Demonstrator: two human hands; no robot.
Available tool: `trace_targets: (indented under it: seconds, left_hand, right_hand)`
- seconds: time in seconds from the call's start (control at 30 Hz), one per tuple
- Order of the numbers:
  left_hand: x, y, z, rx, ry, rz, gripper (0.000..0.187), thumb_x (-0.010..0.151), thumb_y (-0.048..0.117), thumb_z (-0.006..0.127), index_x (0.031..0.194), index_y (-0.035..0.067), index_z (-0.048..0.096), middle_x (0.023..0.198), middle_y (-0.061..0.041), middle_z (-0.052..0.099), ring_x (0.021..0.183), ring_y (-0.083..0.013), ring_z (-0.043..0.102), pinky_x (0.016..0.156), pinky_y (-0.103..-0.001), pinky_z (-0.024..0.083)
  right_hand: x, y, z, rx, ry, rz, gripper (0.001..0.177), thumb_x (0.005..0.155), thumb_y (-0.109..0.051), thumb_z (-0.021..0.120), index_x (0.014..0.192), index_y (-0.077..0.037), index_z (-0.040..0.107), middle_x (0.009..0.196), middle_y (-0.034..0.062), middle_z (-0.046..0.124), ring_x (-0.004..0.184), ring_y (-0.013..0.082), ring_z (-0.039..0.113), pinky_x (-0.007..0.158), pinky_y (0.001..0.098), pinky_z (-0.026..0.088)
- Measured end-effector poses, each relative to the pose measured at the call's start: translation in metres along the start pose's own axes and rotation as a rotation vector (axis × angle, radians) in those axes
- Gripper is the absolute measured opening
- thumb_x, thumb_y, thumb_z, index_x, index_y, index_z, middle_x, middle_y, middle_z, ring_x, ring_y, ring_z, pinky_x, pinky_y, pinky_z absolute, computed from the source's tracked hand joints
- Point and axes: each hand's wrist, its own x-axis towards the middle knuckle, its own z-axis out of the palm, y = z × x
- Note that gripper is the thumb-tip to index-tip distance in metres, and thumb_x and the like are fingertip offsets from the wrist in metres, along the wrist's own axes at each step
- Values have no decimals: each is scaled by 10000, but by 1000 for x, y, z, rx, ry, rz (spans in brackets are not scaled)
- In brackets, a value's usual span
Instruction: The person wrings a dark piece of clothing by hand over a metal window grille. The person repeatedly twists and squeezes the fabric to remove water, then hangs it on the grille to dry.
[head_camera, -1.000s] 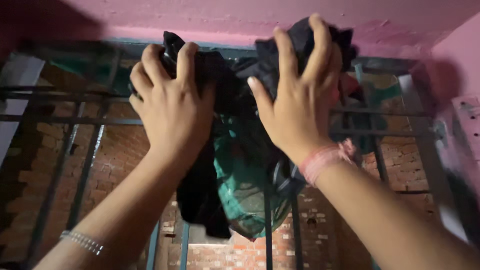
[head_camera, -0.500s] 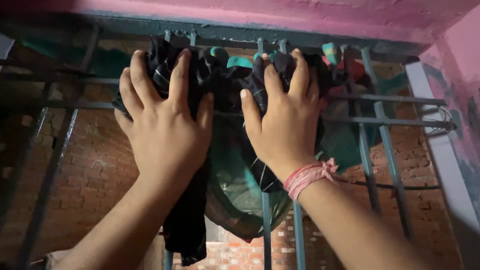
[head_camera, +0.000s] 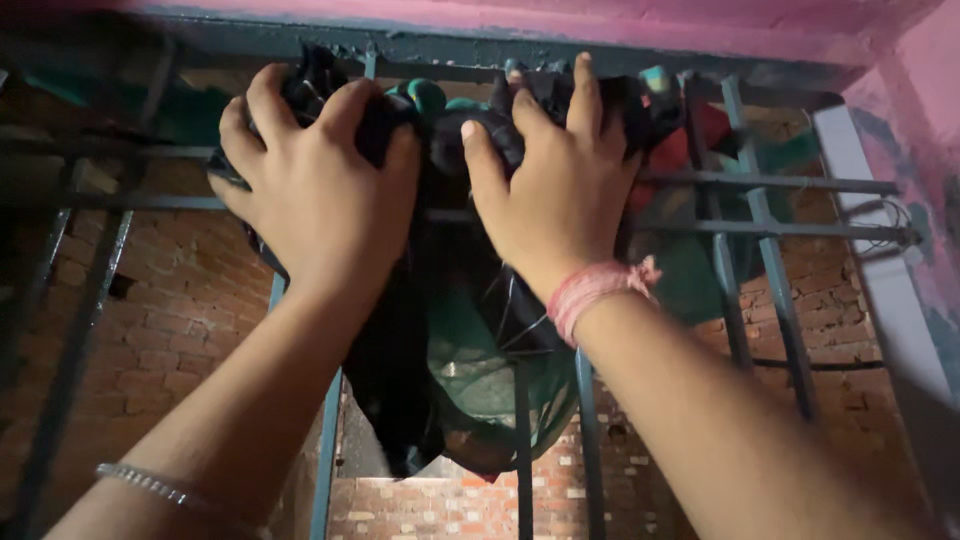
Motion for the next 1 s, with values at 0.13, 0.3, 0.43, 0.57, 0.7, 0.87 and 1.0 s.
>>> trace_targets:
  seconds: [0.13, 0.3, 0.43, 0.57, 0.7, 0.87, 1.0]
  left_hand:
    - [-20, -2, -18, 2, -17, 51, 461, 967, 417, 722, 1392, 243, 681, 1573, -230, 366, 1435, -505, 294, 1062, -745, 276]
    - [-21, 0, -24, 61, -11, 104, 504, 963, 489, 698, 1364, 184, 678, 1515, -284, 371, 1374, -527, 301, 988, -764, 277]
    - [6, -4, -9, 57, -55, 38, 481, 999, 606, 639, 1117, 154, 751, 1430, -250, 453, 1356, -498, 335, 974, -791, 253]
    - [18, -5, 3, 29, -2, -18, 478, 919, 637, 715, 1004, 172, 783, 1299, -209, 509, 1282, -469, 376, 964, -789, 239]
    - [3, -13, 5, 36, 163, 145, 297, 994, 470, 740, 1110, 200, 784, 1358, -141, 522, 1322, -418, 405, 969, -676, 336]
    - [-18, -14, -12, 43, 163, 216, 222, 1035, 374, 750, 1132, 175, 736, 1450, -174, 470, 1368, -427, 381, 994, -645, 361]
    - [-31, -9, -29, 129, 104, 296, 216, 1066, 371, 771, 1170, 192, 711, 1528, -152, 442, 1450, -420, 349, 1055, -666, 352]
  right_hand:
    - [-25, 4, -6, 135, 110, -149, 492, 996, -377, 668, 1403, -103, 694, 1580, 275, 421, 1377, 528, 465, 1148, 561, 409]
    - [-22, 2, -11, 115, 58, -151, 454, 985, -364, 653, 1319, -64, 719, 1567, 273, 451, 1354, 515, 492, 1159, 558, 403]
    - [11, 3, -8, 22, -295, 81, 595, 914, -519, 591, 1290, -67, 683, 1606, 249, 358, 1201, 547, 523, 1044, 576, 426]
    - [35, 8, 3, -70, -206, 37, 783, 861, -670, 620, 1429, -132, 609, 1584, 287, 314, 1258, 647, 430, 963, 649, 385]
    - [11, 9, 8, -39, -48, -72, 630, 871, -636, 672, 1277, -159, 743, 1522, 288, 405, 1192, 594, 501, 952, 627, 422]
    - [-15, 10, -7, 122, 80, -207, 448, 951, -438, 735, 1211, -75, 765, 1458, 254, 547, 1238, 479, 585, 1064, 530, 484]
    - [-40, 1, -23, 198, 60, -177, 401, 903, -326, 727, 1184, -39, 749, 1341, 223, 619, 1209, 437, 610, 1050, 502, 500]
